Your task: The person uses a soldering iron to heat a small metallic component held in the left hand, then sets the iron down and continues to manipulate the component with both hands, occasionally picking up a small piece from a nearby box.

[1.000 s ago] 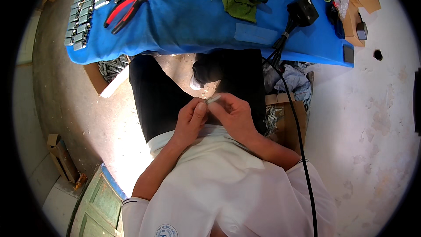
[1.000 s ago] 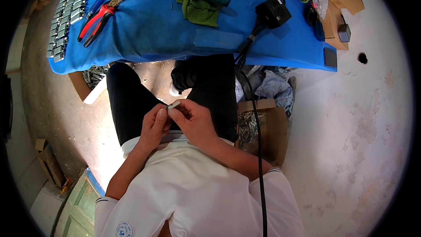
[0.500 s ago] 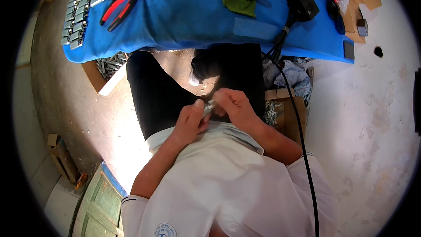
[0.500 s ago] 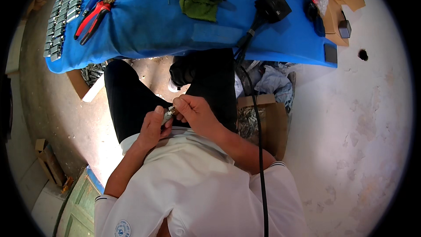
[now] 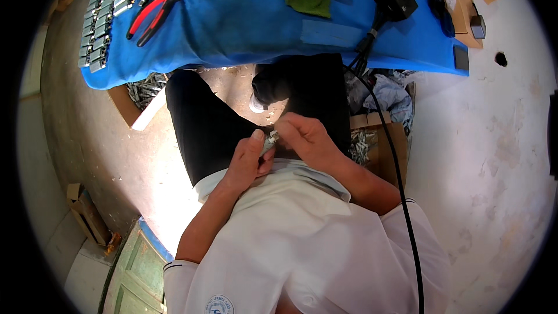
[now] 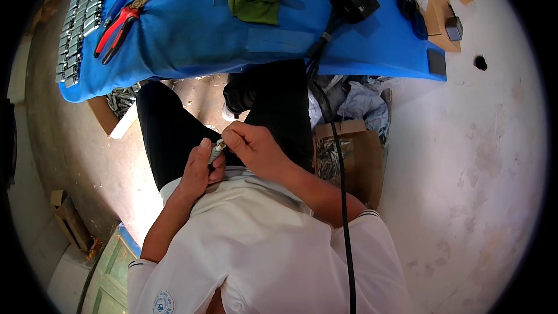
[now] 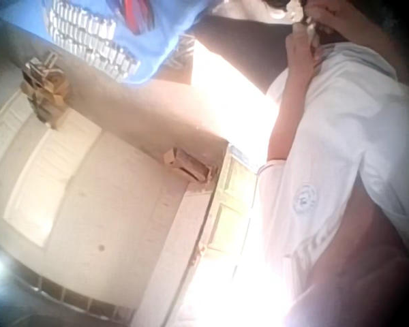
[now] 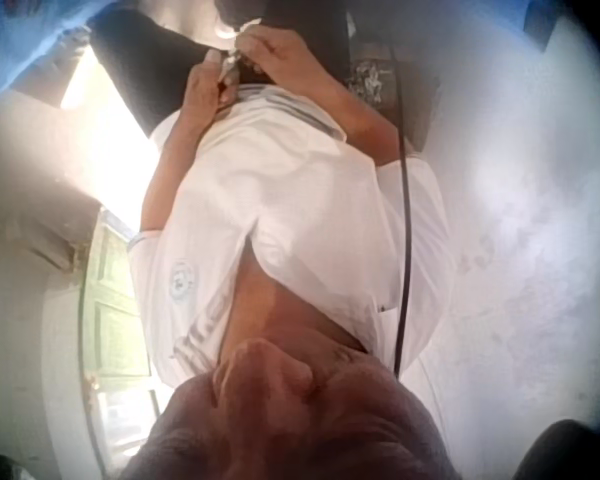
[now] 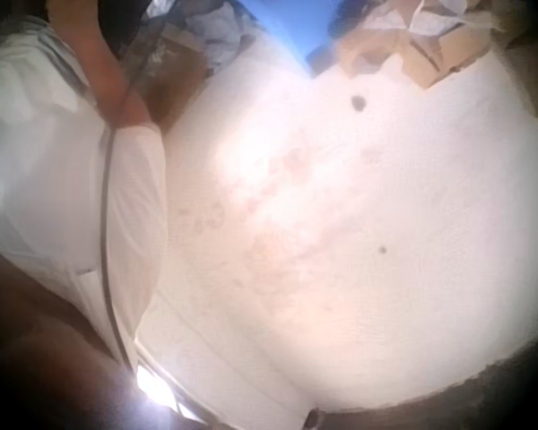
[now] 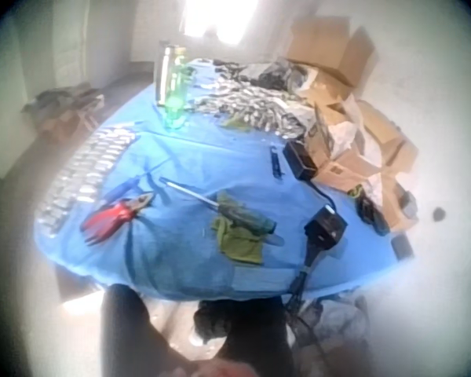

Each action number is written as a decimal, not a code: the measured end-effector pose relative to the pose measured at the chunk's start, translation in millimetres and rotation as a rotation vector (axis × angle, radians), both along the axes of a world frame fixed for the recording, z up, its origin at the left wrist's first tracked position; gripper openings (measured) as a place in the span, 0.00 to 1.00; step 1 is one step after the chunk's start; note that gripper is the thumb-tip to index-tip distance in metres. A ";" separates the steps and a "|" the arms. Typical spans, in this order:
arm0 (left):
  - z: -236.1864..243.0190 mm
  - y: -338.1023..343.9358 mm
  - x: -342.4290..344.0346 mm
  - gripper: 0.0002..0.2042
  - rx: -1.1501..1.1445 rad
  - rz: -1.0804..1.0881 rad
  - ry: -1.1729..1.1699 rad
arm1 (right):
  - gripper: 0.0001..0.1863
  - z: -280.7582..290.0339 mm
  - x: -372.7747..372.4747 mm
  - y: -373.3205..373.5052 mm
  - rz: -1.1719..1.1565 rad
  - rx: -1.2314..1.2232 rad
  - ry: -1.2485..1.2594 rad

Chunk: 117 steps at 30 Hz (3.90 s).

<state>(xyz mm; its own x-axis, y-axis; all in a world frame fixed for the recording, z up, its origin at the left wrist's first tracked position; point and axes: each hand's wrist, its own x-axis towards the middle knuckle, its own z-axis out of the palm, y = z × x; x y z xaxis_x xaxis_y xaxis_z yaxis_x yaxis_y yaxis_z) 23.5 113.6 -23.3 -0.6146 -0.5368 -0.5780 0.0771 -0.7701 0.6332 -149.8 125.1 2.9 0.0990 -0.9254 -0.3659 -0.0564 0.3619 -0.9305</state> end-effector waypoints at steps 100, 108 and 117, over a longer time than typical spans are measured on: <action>16.5 7.9 -16.5 0.15 -0.314 -0.322 -0.064 | 0.13 9.1 -21.7 1.8 0.164 -0.071 0.114; 20.8 5.2 -16.6 0.14 -0.333 -0.242 -0.025 | 0.13 12.9 -30.7 -6.2 0.329 -0.354 0.303; 21.4 12.4 -21.8 0.15 -0.376 -0.336 -0.193 | 0.16 3.7 -37.6 -4.9 0.339 0.048 -0.052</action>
